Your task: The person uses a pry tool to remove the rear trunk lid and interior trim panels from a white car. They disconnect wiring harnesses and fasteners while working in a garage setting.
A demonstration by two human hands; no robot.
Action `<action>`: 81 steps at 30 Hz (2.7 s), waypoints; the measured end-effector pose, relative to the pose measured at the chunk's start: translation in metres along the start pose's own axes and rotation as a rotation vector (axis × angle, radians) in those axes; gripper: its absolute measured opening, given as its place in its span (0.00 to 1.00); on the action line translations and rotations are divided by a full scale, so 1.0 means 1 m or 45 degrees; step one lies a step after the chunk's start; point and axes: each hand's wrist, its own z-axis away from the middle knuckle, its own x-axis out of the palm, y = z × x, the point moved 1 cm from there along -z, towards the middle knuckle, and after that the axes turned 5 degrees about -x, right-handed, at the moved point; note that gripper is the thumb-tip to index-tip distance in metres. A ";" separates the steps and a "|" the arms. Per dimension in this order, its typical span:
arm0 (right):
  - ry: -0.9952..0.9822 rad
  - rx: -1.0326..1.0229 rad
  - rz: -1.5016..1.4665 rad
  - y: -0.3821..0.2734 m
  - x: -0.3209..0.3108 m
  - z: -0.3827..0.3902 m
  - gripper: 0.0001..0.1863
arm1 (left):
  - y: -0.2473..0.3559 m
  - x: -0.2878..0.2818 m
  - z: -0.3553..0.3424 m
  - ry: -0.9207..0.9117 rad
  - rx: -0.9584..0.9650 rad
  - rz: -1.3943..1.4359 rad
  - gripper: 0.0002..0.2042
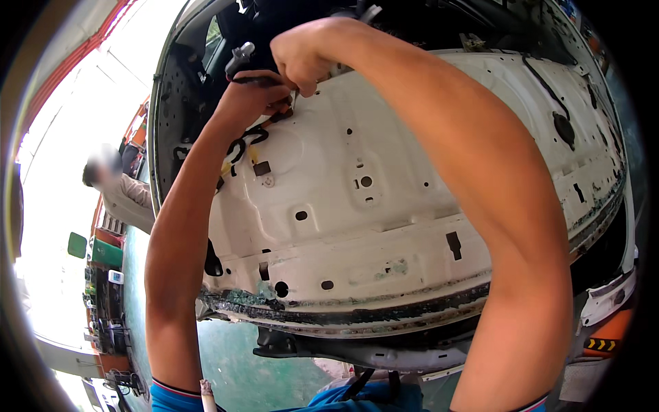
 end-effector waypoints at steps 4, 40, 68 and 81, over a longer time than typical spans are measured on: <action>0.193 -0.114 -0.211 0.048 0.032 0.009 0.20 | -0.002 0.007 -0.001 -0.041 0.058 0.097 0.06; 0.364 0.041 -0.297 0.042 0.060 0.028 0.19 | 0.000 0.005 0.037 0.130 -0.041 0.433 0.07; 0.431 -0.047 -1.667 -0.061 0.071 -0.021 0.12 | 0.043 -0.091 0.085 0.280 0.225 0.411 0.11; 0.655 0.330 -1.451 -0.051 0.040 -0.102 0.10 | 0.010 -0.075 0.120 -0.104 -0.023 -0.829 0.30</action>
